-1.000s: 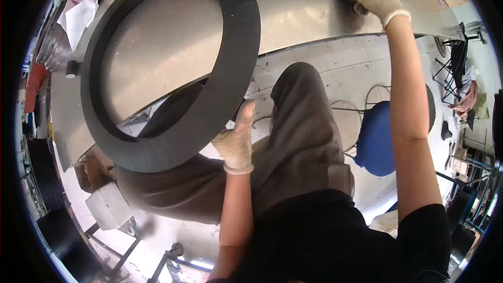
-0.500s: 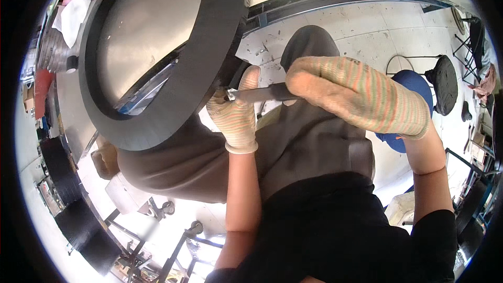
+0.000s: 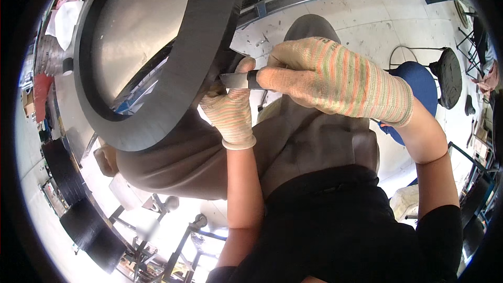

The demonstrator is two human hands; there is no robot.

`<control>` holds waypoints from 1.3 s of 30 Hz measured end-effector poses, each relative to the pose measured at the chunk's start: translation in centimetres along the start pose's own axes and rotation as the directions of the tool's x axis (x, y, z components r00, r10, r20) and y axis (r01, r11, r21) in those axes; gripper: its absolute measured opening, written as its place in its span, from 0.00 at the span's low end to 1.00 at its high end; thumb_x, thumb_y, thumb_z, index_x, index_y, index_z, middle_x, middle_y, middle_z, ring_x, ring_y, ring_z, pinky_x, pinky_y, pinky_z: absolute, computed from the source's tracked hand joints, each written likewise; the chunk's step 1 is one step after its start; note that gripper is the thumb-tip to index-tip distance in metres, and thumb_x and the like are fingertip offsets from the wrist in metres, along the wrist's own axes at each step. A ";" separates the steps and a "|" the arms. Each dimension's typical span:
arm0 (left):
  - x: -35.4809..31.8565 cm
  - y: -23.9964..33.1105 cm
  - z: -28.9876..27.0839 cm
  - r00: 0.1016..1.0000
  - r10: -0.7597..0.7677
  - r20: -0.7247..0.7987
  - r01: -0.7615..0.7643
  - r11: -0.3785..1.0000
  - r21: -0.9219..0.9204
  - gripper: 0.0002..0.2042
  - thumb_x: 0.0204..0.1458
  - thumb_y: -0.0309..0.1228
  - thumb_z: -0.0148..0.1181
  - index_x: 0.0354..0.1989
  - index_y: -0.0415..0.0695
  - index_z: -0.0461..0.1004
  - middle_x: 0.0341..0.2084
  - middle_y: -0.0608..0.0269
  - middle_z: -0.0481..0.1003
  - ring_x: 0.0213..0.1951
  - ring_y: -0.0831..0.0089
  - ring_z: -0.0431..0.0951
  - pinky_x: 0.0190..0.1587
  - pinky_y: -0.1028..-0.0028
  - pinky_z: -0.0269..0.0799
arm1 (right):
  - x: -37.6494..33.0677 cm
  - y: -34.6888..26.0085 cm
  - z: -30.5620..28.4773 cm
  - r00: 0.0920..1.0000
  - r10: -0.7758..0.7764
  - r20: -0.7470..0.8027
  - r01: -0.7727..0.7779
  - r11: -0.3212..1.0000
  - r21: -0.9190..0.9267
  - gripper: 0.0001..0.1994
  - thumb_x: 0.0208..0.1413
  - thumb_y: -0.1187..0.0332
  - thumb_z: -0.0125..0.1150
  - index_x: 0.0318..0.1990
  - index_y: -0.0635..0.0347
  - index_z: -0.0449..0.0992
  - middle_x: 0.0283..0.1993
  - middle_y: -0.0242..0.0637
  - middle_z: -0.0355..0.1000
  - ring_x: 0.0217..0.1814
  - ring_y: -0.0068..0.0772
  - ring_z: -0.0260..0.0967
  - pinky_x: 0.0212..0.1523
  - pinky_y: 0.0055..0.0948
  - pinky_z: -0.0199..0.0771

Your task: Apply black electrical tape around a yellow and black circular ring frame.

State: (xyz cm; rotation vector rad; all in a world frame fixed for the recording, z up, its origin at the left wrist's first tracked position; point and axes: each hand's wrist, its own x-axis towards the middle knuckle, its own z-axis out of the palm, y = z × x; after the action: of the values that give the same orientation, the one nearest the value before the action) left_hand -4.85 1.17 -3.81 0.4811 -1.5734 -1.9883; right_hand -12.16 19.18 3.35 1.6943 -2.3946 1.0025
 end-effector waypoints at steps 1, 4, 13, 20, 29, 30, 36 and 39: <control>-0.1 0.0 0.0 1.000 0.000 0.004 0.000 0.999 0.053 0.20 0.42 0.30 0.83 0.41 0.35 0.81 0.37 0.62 0.82 0.38 0.77 0.79 0.43 0.75 0.74 | 0.2 -0.1 0.3 0.999 0.033 -0.004 -0.033 0.999 -0.030 0.15 0.49 0.76 0.64 0.46 0.56 0.76 0.37 0.38 0.71 0.38 0.45 0.73 0.36 0.38 0.76; -0.6 0.2 0.0 0.999 0.010 -0.046 -0.007 0.997 0.079 0.19 0.43 0.32 0.83 0.39 0.34 0.81 0.34 0.63 0.82 0.35 0.77 0.79 0.41 0.75 0.75 | 1.1 -0.2 1.8 0.993 0.046 -0.110 -0.057 0.993 -0.105 0.12 0.54 0.74 0.62 0.46 0.56 0.76 0.37 0.39 0.72 0.38 0.45 0.74 0.36 0.39 0.76; -0.8 -0.1 0.6 0.940 -0.334 0.068 0.211 0.727 0.654 0.26 0.49 0.37 0.78 0.53 0.34 0.78 0.36 0.61 0.82 0.31 0.76 0.79 0.37 0.77 0.77 | -0.8 0.0 1.1 0.476 0.779 0.407 -0.752 0.121 0.648 0.14 0.64 0.56 0.64 0.43 0.58 0.75 0.25 0.25 0.63 0.23 0.16 0.59 0.24 0.22 0.60; -3.7 2.5 0.6 0.800 -0.509 0.318 0.511 0.855 0.084 0.29 0.55 0.41 0.74 0.57 0.32 0.73 0.44 0.62 0.78 0.44 0.77 0.76 0.48 0.77 0.73 | -3.7 -3.6 1.3 0.570 0.739 0.359 -0.603 0.079 0.794 0.20 0.61 0.56 0.69 0.50 0.63 0.77 0.35 0.24 0.71 0.35 0.14 0.66 0.33 0.21 0.68; -1.5 1.8 1.5 0.998 0.057 0.039 -0.063 0.980 0.189 0.43 0.54 0.53 0.70 0.67 0.31 0.61 0.60 0.48 0.71 0.61 0.59 0.73 0.65 0.62 0.68 | 2.4 3.0 -8.9 0.732 0.528 -0.430 -0.623 0.775 -0.110 0.12 0.64 0.61 0.65 0.46 0.60 0.80 0.33 0.30 0.73 0.31 0.24 0.69 0.35 0.25 0.71; -0.9 1.5 1.2 0.994 0.094 0.051 -0.102 0.975 0.199 0.39 0.55 0.50 0.71 0.64 0.31 0.65 0.58 0.49 0.73 0.59 0.60 0.74 0.64 0.63 0.68 | 3.8 4.5 -9.6 0.746 0.536 -0.395 -0.597 0.802 -0.039 0.12 0.64 0.62 0.62 0.46 0.62 0.80 0.31 0.32 0.76 0.29 0.24 0.73 0.30 0.26 0.74; 0.1 0.6 1.0 0.977 0.211 -0.009 -0.205 0.960 0.189 0.26 0.59 0.38 0.69 0.57 0.30 0.73 0.53 0.50 0.78 0.54 0.64 0.78 0.59 0.65 0.72 | 6.3 8.2 -10.0 0.758 0.592 -0.273 -0.627 0.777 -0.057 0.14 0.66 0.58 0.61 0.44 0.61 0.79 0.26 0.31 0.75 0.24 0.17 0.70 0.24 0.22 0.73; 0.1 0.3 0.9 0.963 0.265 0.038 -0.268 0.948 0.173 0.20 0.61 0.32 0.66 0.56 0.29 0.75 0.53 0.48 0.79 0.53 0.64 0.80 0.58 0.66 0.74 | 6.1 9.8 -10.9 0.754 0.546 -0.365 -0.510 0.837 0.199 0.15 0.66 0.55 0.61 0.43 0.61 0.78 0.25 0.29 0.72 0.22 0.16 0.66 0.24 0.21 0.71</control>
State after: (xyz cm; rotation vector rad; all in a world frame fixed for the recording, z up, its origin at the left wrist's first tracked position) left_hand -5.38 1.74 -3.29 0.3022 -1.7324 -1.6623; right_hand -26.51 21.69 9.63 0.6842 -2.5897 1.3755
